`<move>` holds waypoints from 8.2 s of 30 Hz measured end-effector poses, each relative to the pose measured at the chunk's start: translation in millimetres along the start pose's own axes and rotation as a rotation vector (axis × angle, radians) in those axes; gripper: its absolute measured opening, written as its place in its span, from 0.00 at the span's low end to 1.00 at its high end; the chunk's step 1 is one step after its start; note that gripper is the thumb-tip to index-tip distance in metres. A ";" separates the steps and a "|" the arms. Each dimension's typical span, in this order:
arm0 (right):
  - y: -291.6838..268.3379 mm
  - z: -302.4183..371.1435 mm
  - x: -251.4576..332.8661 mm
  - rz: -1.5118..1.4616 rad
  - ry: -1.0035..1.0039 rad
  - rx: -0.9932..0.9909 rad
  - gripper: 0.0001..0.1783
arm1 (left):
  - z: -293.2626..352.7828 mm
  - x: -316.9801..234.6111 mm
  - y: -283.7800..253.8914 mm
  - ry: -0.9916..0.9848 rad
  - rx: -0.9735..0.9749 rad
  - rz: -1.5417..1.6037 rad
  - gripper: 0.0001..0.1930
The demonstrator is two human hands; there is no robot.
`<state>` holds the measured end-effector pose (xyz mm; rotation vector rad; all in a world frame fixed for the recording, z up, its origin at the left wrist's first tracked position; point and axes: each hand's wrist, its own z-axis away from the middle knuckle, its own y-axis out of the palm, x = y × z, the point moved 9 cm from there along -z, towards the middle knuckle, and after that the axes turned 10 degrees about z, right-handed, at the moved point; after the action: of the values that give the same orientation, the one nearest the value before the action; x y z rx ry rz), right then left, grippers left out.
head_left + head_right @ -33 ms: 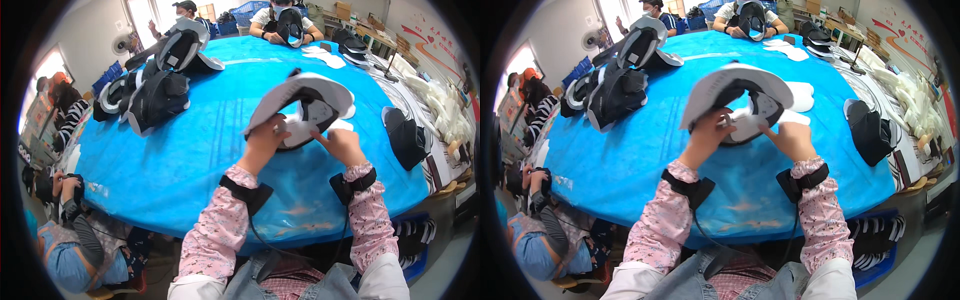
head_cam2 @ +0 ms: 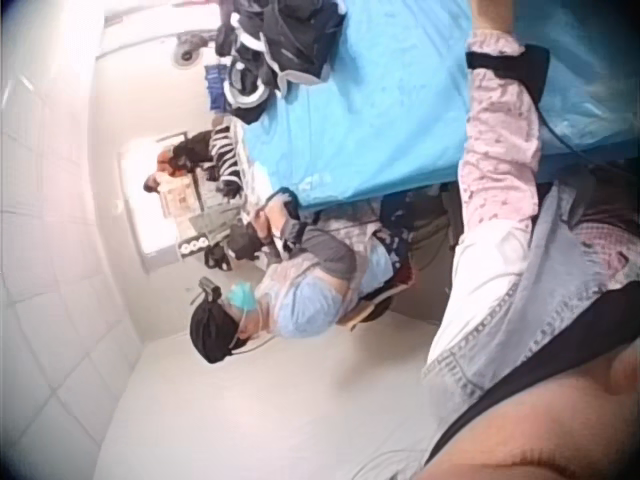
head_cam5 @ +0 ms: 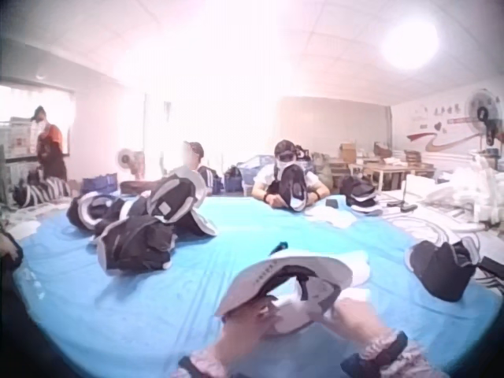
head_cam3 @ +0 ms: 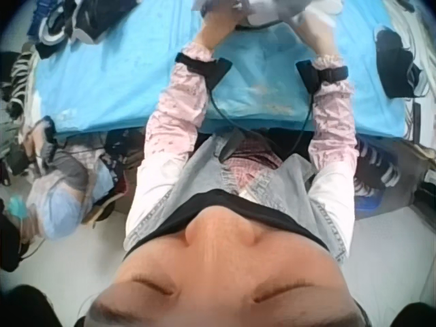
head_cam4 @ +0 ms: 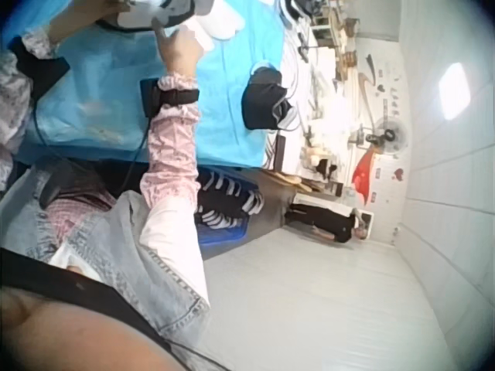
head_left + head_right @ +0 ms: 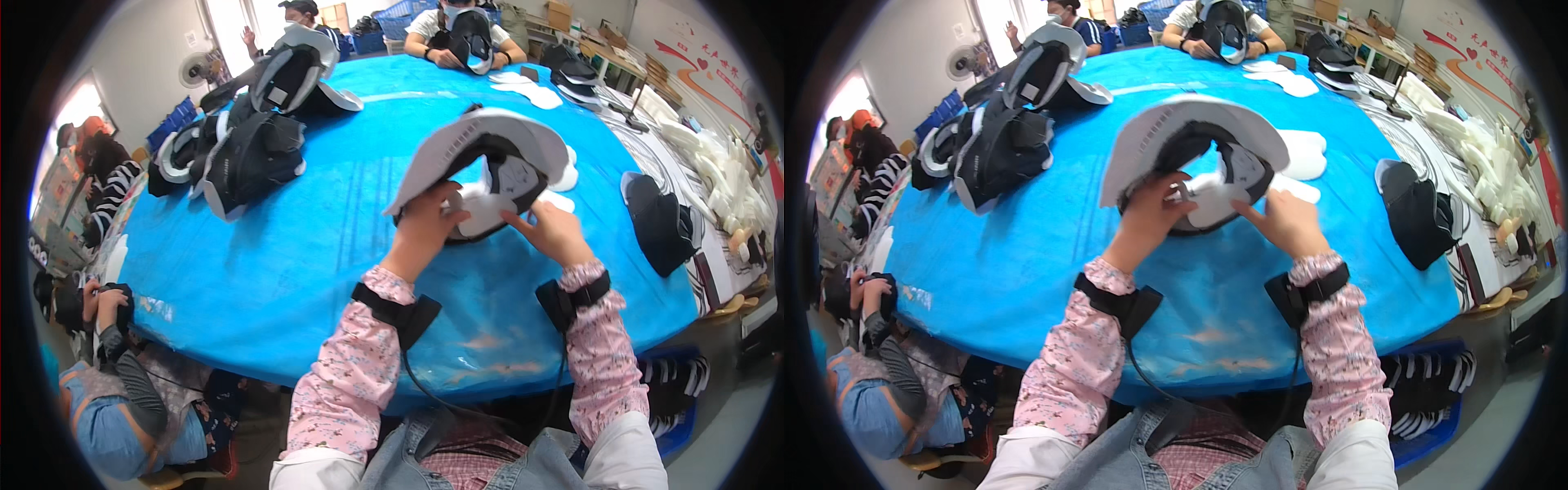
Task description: The person picks up a stack of black shoe uppers and places them into a blue plastic bin. Then, they pick up another shoe upper, place a white foam padding inside the heel area, and press it into place by hand.
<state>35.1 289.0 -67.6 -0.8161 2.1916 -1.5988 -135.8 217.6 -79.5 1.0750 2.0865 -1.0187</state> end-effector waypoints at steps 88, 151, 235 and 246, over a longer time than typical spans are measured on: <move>19.4 -27.0 -14.3 -0.834 0.137 -0.162 0.16 | 13.9 -68.7 30.5 0.448 0.171 -0.426 0.16; -77.7 21.8 92.4 -1.396 -0.205 -0.048 0.37 | 17.8 -89.3 -25.0 0.033 -0.020 0.683 0.37; -86.3 82.4 164.6 0.005 -0.666 -0.824 0.21 | 51.3 -24.6 26.8 -0.312 0.436 2.270 0.22; -85.1 78.2 162.7 -0.133 -0.699 -0.802 0.20 | 52.3 -13.4 20.8 -0.560 0.208 2.906 0.14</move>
<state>-27.9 112.1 -0.1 -1.4694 2.1889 -0.2799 -103.9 176.9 -105.4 1.7912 -0.9732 0.2808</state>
